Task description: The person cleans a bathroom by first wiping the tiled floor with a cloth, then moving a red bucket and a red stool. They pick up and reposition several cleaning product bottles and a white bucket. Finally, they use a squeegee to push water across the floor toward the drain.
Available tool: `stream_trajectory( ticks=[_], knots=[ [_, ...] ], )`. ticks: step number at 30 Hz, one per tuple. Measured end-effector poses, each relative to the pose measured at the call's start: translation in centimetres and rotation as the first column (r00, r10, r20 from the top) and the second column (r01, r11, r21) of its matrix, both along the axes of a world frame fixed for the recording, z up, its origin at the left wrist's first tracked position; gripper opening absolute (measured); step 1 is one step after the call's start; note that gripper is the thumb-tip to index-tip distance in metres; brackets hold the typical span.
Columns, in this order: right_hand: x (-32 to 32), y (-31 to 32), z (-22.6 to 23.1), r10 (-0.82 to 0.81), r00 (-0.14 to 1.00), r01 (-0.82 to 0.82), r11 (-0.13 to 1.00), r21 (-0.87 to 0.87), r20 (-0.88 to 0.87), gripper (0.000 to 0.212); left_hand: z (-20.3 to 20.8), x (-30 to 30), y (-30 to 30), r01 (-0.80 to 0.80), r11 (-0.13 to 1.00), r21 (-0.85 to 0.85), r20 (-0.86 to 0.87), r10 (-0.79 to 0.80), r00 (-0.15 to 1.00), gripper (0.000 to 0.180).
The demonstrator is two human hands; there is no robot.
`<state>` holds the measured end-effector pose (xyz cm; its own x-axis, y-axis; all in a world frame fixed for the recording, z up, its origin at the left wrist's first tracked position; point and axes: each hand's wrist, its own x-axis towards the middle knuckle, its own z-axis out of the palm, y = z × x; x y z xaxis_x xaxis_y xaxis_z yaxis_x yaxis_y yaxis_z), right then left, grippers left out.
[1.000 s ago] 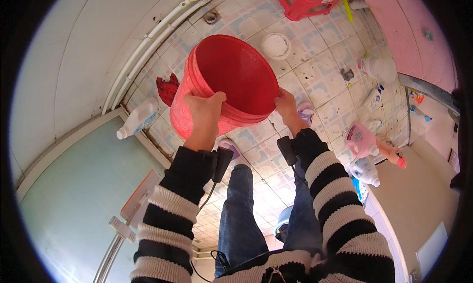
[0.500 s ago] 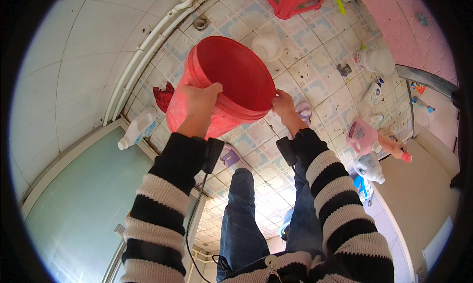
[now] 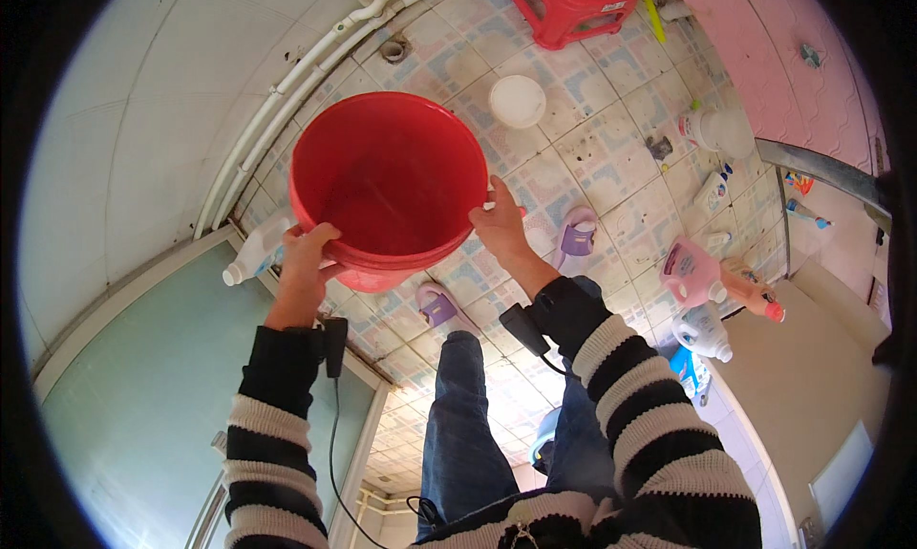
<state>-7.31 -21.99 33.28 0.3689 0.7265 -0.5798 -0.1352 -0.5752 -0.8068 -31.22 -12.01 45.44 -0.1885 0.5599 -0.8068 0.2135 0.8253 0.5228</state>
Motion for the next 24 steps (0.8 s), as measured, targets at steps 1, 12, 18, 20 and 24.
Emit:
stream_trajectory(
  ticks=[1, 12, 18, 20, 24],
  knots=[
    [-0.3, 0.4, 1.1, 0.01, 1.0, -0.009, 0.999, 0.037, -0.009, 0.059, -0.3, -1.3, -0.3, -0.017, 1.0, -0.006, 0.047, 0.017, 0.999, 0.051],
    [-0.5, -3.7, -2.0, 0.321, 0.94, -0.33, 0.941, 0.073, 0.111, 0.05, -2.2, -12.5, -8.5, -0.313, 0.947, -0.068, 0.158, 0.32, 0.934, 0.021],
    [10.5, -6.4, 7.2, 0.553, 0.81, -0.558, 0.829, -0.029, 0.196, 0.043, -6.9, -20.1, -13.2, -0.538, 0.827, -0.165, 0.264, 0.563, 0.783, 0.042],
    [14.8, -7.6, 10.8, 0.612, 0.758, -0.607, 0.789, -0.1, 0.228, 0.039, -8.0, -20.3, -13.8, -0.572, 0.811, -0.124, 0.294, 0.58, 0.759, 0.054],
    [18.1, -6.4, 18.9, 0.72, 0.671, -0.652, 0.687, -0.32, 0.18, 0.034, -6.9, -20.3, -14.9, -0.54, 0.832, -0.125, 0.22, 0.554, 0.803, 0.049]
  ],
)
